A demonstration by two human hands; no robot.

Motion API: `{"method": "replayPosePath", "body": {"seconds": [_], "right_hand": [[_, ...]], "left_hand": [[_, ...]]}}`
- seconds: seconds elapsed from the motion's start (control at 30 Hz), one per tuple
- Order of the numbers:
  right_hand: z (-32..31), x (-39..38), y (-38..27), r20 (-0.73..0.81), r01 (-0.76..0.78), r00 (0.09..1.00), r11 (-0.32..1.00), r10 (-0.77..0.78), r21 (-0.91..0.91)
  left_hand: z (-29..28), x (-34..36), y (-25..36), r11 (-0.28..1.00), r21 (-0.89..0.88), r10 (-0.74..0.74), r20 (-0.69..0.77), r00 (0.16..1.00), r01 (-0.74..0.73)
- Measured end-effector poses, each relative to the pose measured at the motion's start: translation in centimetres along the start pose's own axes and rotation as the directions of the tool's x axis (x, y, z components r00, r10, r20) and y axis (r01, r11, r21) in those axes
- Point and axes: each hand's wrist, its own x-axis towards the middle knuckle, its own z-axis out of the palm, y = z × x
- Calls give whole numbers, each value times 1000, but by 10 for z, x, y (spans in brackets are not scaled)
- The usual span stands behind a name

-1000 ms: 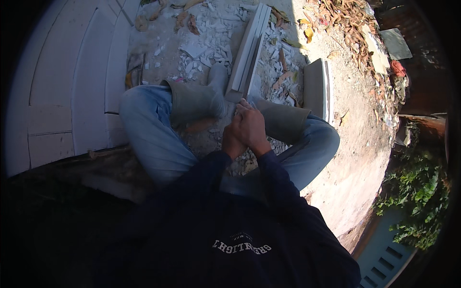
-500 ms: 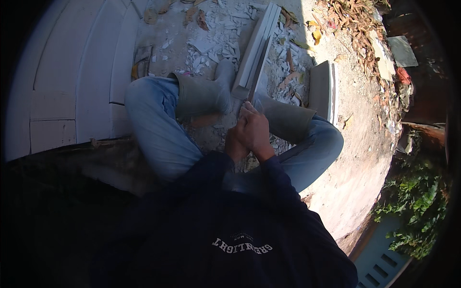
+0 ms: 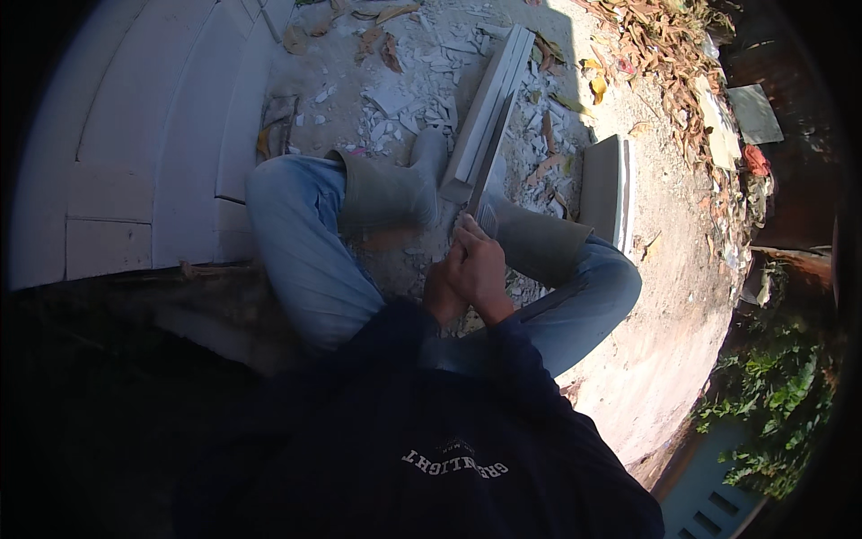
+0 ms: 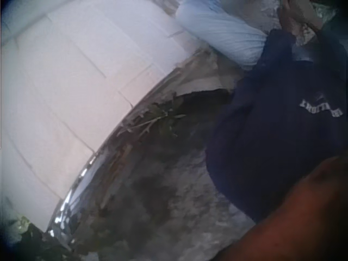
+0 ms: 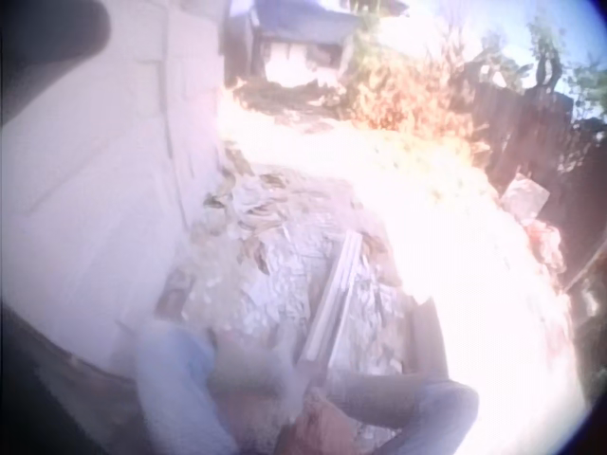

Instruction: The person sits on the ground and uses a hand saw to cut a long, white rectangular piece of material. They hold the material steady with one hand while sawing with the other, periodically adjusting their grip and the position of the material.

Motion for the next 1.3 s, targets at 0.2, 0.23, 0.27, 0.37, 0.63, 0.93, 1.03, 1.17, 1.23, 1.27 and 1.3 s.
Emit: {"method": "replayPosePath", "body": {"seconds": [0.2,0.23,0.27,0.37,0.63,0.93,1.03,1.17,1.23,1.27,1.3], "right_hand": [[-5,25,7,-30,-75,997,997,76,28],[-3,61,7,-18,-51,998,998,52,39],[-3,89,7,-15,-35,999,999,36,39],[-5,88,18,-41,-36,998,998,38,56],[25,-23,-41,-6,47,999,992,-47,116],[5,40,10,-60,7,998,1000,-6,12],[21,-27,-45,-43,35,999,992,-30,120],[6,16,3,-113,-122,985,989,131,86],[5,73,8,-53,-4,999,1000,4,14],[4,83,8,-54,1,999,1000,0,26],[3,88,10,-53,-2,999,999,4,37]], "left_hand": [[-5,41,13,999,51,1,62,998,-4],[-5,71,2,992,110,53,33,998,-56],[-1,92,-12,980,163,113,19,993,-115],[2,95,3,984,126,130,-53,990,-123],[-34,-26,-18,996,-80,-40,-119,992,30],[-1,45,-6,988,149,39,21,999,-42],[-33,-29,-14,995,93,-10,-95,995,19],[-3,18,-2,993,58,105,-28,994,-103],[-11,76,-1,994,81,73,-49,996,-69],[-10,92,-4,990,108,97,-63,993,-89],[-9,89,-5,989,130,83,-45,995,-77]]}}
